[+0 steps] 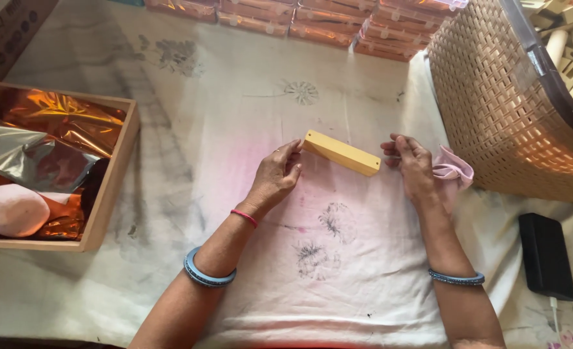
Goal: The person wipes two small wooden blocks with a pink cloth, then places them together. They pick up a sheet of orange foil, fold it around the blocks, and press the foil to wrap the blocks.
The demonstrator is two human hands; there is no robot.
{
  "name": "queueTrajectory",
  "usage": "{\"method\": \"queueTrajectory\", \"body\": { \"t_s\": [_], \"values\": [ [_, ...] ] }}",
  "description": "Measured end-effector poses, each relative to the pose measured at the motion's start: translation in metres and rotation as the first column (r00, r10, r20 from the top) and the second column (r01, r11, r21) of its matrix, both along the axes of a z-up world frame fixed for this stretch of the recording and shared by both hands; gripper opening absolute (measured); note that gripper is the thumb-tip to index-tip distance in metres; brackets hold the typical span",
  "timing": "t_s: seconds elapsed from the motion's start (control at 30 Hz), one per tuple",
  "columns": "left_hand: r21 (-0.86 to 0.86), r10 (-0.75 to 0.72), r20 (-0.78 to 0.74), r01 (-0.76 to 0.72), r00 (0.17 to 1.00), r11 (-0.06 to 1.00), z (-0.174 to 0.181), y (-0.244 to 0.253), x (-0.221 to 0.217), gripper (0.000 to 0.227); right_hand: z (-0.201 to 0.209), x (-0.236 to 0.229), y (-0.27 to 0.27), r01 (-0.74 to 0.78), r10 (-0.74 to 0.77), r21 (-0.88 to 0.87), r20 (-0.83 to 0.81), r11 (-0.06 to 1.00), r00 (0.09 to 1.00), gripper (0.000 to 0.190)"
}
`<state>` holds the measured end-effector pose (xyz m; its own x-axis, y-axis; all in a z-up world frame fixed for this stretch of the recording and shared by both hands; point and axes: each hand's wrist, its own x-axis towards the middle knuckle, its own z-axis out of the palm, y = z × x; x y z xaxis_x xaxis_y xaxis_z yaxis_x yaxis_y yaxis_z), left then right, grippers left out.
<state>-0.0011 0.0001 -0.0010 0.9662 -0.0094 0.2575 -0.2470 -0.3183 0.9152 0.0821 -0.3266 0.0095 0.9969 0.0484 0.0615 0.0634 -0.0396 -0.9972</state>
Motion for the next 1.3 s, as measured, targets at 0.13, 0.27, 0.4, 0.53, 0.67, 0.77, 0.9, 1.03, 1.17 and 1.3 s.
{"method": "queueTrajectory", "body": {
  "t_s": [0.13, 0.27, 0.4, 0.53, 0.67, 0.77, 0.9, 1.03, 1.17, 1.3],
  "values": [
    [0.015, 0.0, 0.022, 0.0, 1.0, 1.0, -0.001, 0.0, 0.0, 0.053, 0.005, -0.01, 0.017, 0.057, -0.046, -0.169, 0.07, 0.984, 0.996, 0.04],
    [0.095, 0.024, 0.0, -0.024, 1.0, 0.995, 0.008, -0.001, -0.002, 0.059, 0.001, -0.014, 0.028, 0.157, -0.107, -0.339, 0.161, 0.927, 0.981, 0.037],
    [0.125, 0.04, -0.055, -0.033, 0.998, 0.992, 0.004, -0.002, 0.0, 0.065, 0.003, -0.015, 0.024, 0.204, -0.154, -0.413, 0.152, 0.888, 0.976, 0.037],
    [0.121, 0.042, -0.053, -0.035, 0.998, 0.992, 0.001, -0.002, 0.007, 0.068, 0.007, -0.017, 0.027, 0.21, -0.179, -0.449, 0.109, 0.869, 0.978, 0.034],
    [0.136, 0.034, -0.046, -0.027, 0.998, 0.99, -0.004, -0.002, 0.012, 0.069, 0.009, -0.025, 0.036, 0.215, -0.132, -0.496, 0.197, 0.841, 0.971, 0.027],
    [0.148, 0.029, -0.034, -0.023, 0.999, 0.989, -0.001, -0.002, 0.013, 0.067, 0.011, -0.025, 0.04, 0.208, -0.134, -0.482, 0.184, 0.851, 0.974, 0.026],
    [0.137, 0.018, -0.025, -0.014, 1.0, 0.991, 0.004, -0.002, 0.012, 0.066, 0.011, -0.021, 0.038, 0.228, -0.135, -0.531, 0.209, 0.816, 0.968, 0.026],
    [0.12, 0.011, -0.086, -0.001, 0.996, 0.993, 0.007, -0.002, 0.006, 0.063, 0.008, -0.026, 0.037, 0.21, -0.126, -0.54, 0.189, 0.815, 0.974, 0.027],
    [0.119, 0.005, -0.041, 0.0, 0.999, 0.993, 0.002, 0.001, 0.011, 0.061, 0.005, -0.021, 0.034, 0.239, -0.11, -0.583, 0.248, 0.776, 0.962, 0.027],
    [0.082, 0.043, 0.015, -0.044, 0.999, 0.996, -0.016, -0.005, 0.018, 0.059, -0.001, -0.015, 0.023, 0.223, -0.103, -0.545, 0.242, 0.808, 0.965, 0.025]
  ]
}}
